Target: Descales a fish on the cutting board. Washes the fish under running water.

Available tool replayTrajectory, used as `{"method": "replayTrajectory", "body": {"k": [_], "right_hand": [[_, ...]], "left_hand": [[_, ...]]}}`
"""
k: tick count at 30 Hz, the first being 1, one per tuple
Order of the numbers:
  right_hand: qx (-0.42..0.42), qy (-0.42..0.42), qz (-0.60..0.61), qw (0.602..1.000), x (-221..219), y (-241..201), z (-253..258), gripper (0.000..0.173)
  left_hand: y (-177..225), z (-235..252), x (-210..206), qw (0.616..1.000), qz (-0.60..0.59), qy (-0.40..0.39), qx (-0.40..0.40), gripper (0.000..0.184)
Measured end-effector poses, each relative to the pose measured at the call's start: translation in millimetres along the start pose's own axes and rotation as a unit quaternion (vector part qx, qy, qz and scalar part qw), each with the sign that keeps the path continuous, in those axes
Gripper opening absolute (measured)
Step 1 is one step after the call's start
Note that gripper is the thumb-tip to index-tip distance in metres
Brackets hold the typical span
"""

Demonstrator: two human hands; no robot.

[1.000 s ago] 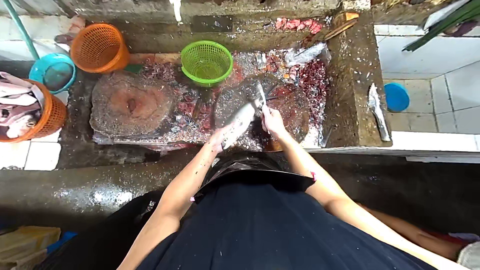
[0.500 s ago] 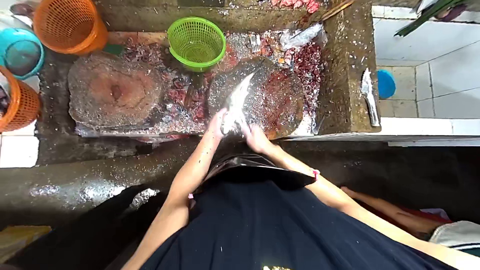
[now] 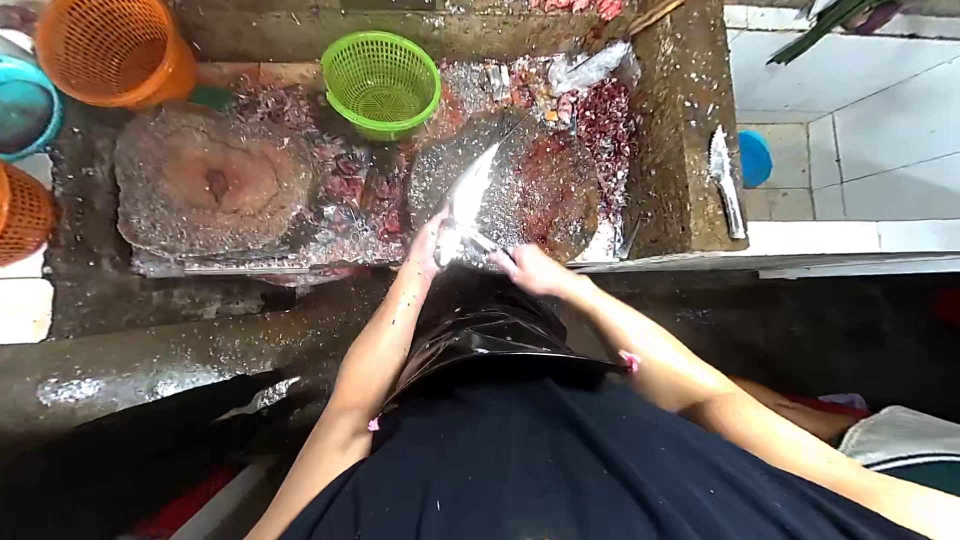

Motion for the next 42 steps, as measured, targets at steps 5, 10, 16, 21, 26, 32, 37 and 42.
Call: {"method": "replayTrajectory", "body": {"k": [5,10,16,21,26,32,37,42], "right_hand": [[-0.053,0.154,0.114,0.98,-6.2,9.3,44.0,0.059],[-0.017,-0.033,-0.008,0.999,-27.6,-1.2,-7.2,0.057],[-0.106,0.124,0.096,0.982,0.9,11.8,58.5,0.061],[-0.073,-0.045,0.042,0.995,-18.4,-19.4,6.1,0.061],[-0.123,0.059,0.067,0.988,-3.0,-3.7,49.6,0.063],[-0.091,-0.088,0.006,0.992,14.9,-14.6,32.6,0.066],[-0.099,0.003,0.038,0.994,2.1,-15.9,63.2,0.063],[-0.019,-0.097,-0.005,0.995,-23.5,11.1,24.5,0.061]], "left_hand": [[-6.3,1.0,-5.3,0.999,0.008,-0.02,0.028,0.048],[4.4,5.7,13.3,0.999,0.027,0.011,0.012,0.056],[0.7,-16.5,20.8,0.986,0.144,0.076,-0.025,0.047],[3.5,-9.7,28.7,0.992,0.107,0.063,-0.012,0.028],[9.9,-11.5,20.1,0.981,0.164,0.105,-0.01,0.037],[35.2,-10.3,30.0,0.965,0.247,0.083,-0.003,0.047],[49.1,-0.2,24.5,0.915,0.39,0.106,0.009,0.056],[70.3,12.4,46.1,0.882,0.43,0.168,-0.094,0.053]]}}
Point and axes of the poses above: each hand's wrist, its own z-axis towards the middle knuckle, its own x-axis out of the back of the hand, y = z × x, the point moved 5 cm from there along z, towards the middle knuckle, and after that the axes turned 1 degree about z, right-handed, at the moved point
